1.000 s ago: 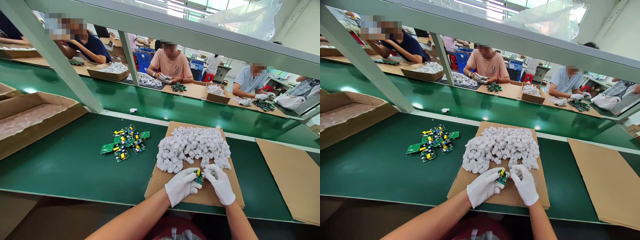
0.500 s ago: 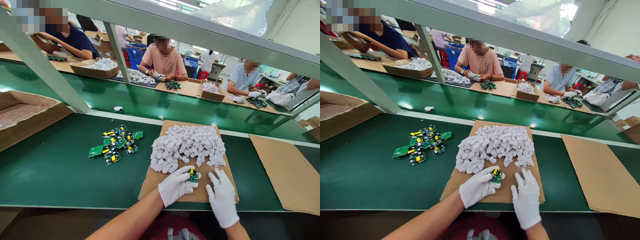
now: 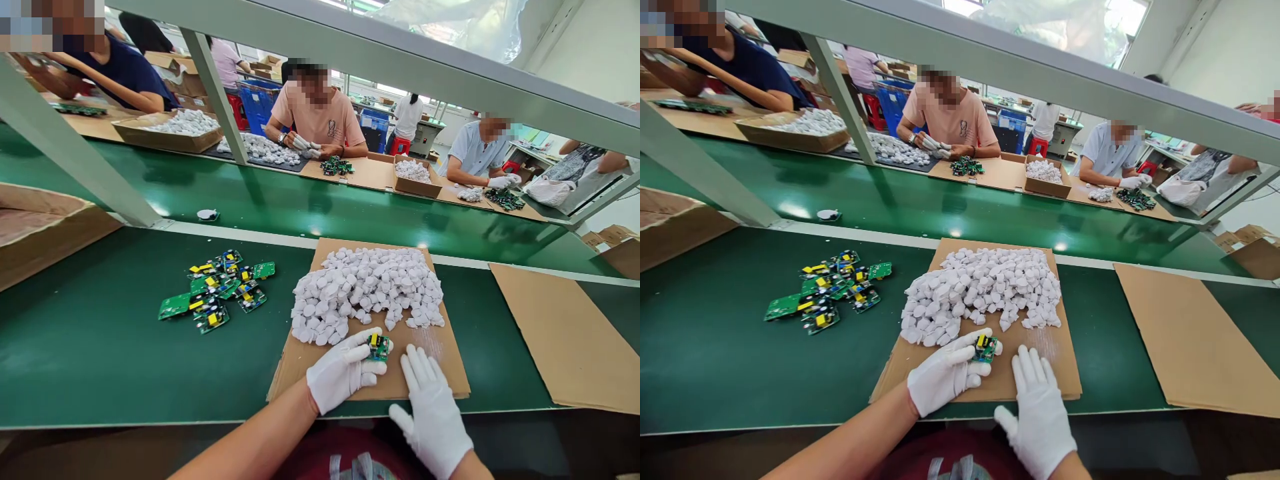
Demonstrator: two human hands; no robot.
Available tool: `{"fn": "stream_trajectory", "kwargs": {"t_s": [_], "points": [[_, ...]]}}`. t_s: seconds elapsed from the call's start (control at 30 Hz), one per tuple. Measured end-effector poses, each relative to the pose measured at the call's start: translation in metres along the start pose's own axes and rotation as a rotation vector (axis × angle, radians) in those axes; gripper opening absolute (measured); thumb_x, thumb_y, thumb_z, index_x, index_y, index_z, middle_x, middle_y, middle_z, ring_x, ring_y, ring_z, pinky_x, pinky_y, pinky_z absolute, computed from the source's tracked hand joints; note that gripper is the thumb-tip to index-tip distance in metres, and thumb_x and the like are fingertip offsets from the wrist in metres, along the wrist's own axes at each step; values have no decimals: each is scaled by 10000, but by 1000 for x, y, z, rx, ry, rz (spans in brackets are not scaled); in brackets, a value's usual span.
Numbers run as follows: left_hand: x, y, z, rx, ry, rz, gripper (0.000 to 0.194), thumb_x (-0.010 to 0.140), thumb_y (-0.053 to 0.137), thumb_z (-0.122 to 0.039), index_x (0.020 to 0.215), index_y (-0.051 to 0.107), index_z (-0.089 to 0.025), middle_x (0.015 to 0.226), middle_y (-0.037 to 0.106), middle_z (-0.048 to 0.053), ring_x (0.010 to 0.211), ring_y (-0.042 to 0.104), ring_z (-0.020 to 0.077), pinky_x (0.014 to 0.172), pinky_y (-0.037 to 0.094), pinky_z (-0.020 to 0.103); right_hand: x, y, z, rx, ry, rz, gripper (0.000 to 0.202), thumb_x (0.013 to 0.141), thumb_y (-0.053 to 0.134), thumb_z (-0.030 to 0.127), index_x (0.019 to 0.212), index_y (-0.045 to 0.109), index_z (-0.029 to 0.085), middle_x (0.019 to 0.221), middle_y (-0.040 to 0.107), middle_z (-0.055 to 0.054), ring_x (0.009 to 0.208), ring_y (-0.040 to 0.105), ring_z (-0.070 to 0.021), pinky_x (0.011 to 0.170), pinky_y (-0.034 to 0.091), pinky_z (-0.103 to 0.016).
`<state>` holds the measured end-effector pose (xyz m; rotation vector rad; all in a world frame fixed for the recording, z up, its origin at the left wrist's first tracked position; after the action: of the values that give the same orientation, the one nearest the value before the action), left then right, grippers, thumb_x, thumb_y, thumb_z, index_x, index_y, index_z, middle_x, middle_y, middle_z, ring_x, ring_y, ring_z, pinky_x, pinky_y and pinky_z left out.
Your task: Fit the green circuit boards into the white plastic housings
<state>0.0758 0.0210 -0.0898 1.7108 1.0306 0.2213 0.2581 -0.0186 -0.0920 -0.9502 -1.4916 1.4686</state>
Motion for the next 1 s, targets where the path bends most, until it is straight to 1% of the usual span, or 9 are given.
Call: {"fn": "stream_trajectory", "kwargs": {"t_s": [0.07, 0.17, 0.3, 0.37, 0.47, 0.57, 0.67, 0.83, 1.0], "points": [[-1, 1, -1, 9, -3, -10, 416, 807, 559, -149, 1210, 458, -168, 1160, 593, 149, 755, 664, 167, 602, 491, 224, 3, -1, -9, -28, 50, -2, 647, 816, 498, 444, 1398, 348, 205, 1464, 316, -65, 1336, 272, -324, 1085, 171, -501], [-4, 4, -1, 24, -5, -28, 406, 811, 552, -141, 1205, 456, -155, 1156, 593, 163, 757, 662, 164, 605, 488, 221, 6, -5, -23, -69, 191, -50, 587, 832, 476, 433, 1337, 449, 136, 1419, 392, -120, 1326, 282, -347, 1071, 187, -515], [-4, 4, -1, 43, -7, -43, 388, 818, 546, -137, 1195, 458, -158, 1146, 598, 160, 762, 662, 163, 609, 487, 221, 7, -4, -6, -17, 25, -71, 667, 819, 514, 409, 1401, 336, 136, 1465, 310, -95, 1326, 299, -304, 1085, 209, -455], [-3, 4, -1, 51, -6, -43, 392, 817, 547, -137, 1198, 458, -160, 1145, 598, 156, 766, 662, 165, 613, 488, 225, 9, -5, -6, 13, 8, -112, 560, 841, 499, 328, 1373, 393, 192, 1425, 394, -57, 1297, 349, -300, 1072, 222, -477], [-3, 3, -1, 60, -9, -40, 405, 815, 548, -137, 1209, 454, -156, 1155, 592, 157, 766, 662, 166, 615, 489, 229, 13, -11, -33, 130, 170, -247, 337, 880, 452, 258, 1173, 614, 217, 1184, 633, -60, 1126, 526, -271, 983, 355, -442], [-3, 3, 0, 71, -14, -45, 408, 815, 554, -143, 1211, 456, -157, 1171, 584, 158, 766, 664, 166, 619, 490, 232, 14, -17, -59, 252, 256, -328, 287, 901, 447, 320, 1021, 691, 228, 1003, 699, -57, 918, 616, -194, 845, 465, -322], [-3, 3, 0, 80, -25, -48, 413, 807, 575, -152, 1206, 469, -163, 1175, 581, 153, 770, 664, 166, 631, 490, 239, 15, -22, -64, 257, 275, -286, 292, 874, 489, 338, 1075, 661, 214, 1031, 677, -66, 905, 605, -197, 819, 469, -309], [-3, 4, 1, 79, -24, -34, 429, 793, 600, -158, 1205, 481, -171, 1168, 587, 146, 775, 665, 169, 645, 489, 249, 22, -22, -43, 157, 252, -157, 302, 844, 482, 231, 1094, 648, 192, 991, 656, -82, 864, 590, -212, 792, 456, -321], [-3, 3, 1, 76, -21, -18, 424, 790, 607, -168, 1196, 487, -177, 1163, 590, 146, 780, 664, 166, 653, 483, 248, 25, -26, -34, 123, 93, -47, 280, 849, 466, 187, 1020, 677, 258, 915, 672, -31, 826, 590, -162, 757, 437, -239]]}}
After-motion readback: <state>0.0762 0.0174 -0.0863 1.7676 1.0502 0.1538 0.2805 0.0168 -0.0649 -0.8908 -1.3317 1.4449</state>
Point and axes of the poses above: each hand's wrist, its own x-axis towards the middle knuckle, its own y-axis out of the palm, z = x × y, the point moved 4 cm from there along x, towards the middle knuckle
